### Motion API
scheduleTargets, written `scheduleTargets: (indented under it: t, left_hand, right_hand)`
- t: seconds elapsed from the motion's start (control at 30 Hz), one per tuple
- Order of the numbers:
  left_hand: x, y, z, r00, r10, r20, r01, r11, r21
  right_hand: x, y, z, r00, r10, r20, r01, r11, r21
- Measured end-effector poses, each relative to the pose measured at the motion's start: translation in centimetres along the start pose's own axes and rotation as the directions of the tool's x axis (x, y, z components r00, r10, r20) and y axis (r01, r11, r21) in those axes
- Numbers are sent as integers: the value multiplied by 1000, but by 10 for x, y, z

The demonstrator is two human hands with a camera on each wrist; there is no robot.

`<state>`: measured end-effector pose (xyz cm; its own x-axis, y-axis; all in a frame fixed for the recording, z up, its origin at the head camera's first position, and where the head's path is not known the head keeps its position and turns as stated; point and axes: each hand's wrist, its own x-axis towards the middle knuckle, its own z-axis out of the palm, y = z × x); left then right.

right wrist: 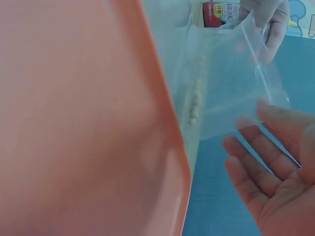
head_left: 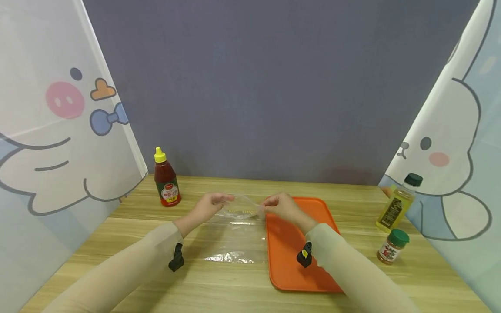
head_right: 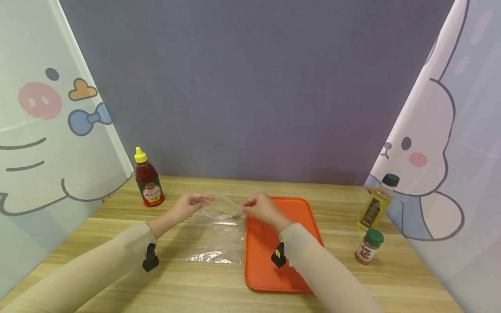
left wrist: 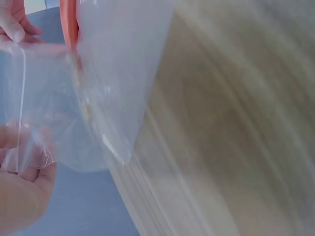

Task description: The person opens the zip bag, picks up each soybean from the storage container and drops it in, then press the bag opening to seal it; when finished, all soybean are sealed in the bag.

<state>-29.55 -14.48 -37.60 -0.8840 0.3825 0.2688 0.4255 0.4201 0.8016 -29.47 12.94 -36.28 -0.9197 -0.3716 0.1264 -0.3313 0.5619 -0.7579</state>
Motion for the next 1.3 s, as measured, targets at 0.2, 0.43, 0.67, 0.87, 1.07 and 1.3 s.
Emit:
scheduleTargets:
  t: [0.2,0.43,0.67,0.87,1.07,1.3]
  left_hand:
    - [4,-2,-7,998,-14,60,15,1000,-23]
    - [7,1,-18,995,-32,94,31,999,15]
    - [8,3,-27,995,-32,93,34,999,-17]
    - [8,-1,-32,997,-78,6,77,994,74]
    - [10,-11,-35,982,-158,-106,168,982,87]
    - [11,-13,-37,968,-210,-140,220,974,56]
  right_hand:
    - [1,-2,1,1000,3,-31,-2,1000,14]
    - [7,-2,0,994,56,-90,-46,992,118]
    - [11,-5,-1,984,116,-133,-97,985,143]
    - [13,-4,-2,980,127,-154,-101,981,164]
    - [15,-3,-1,978,144,-148,-112,973,204]
    - [17,-3,0,973,171,-156,-132,964,231]
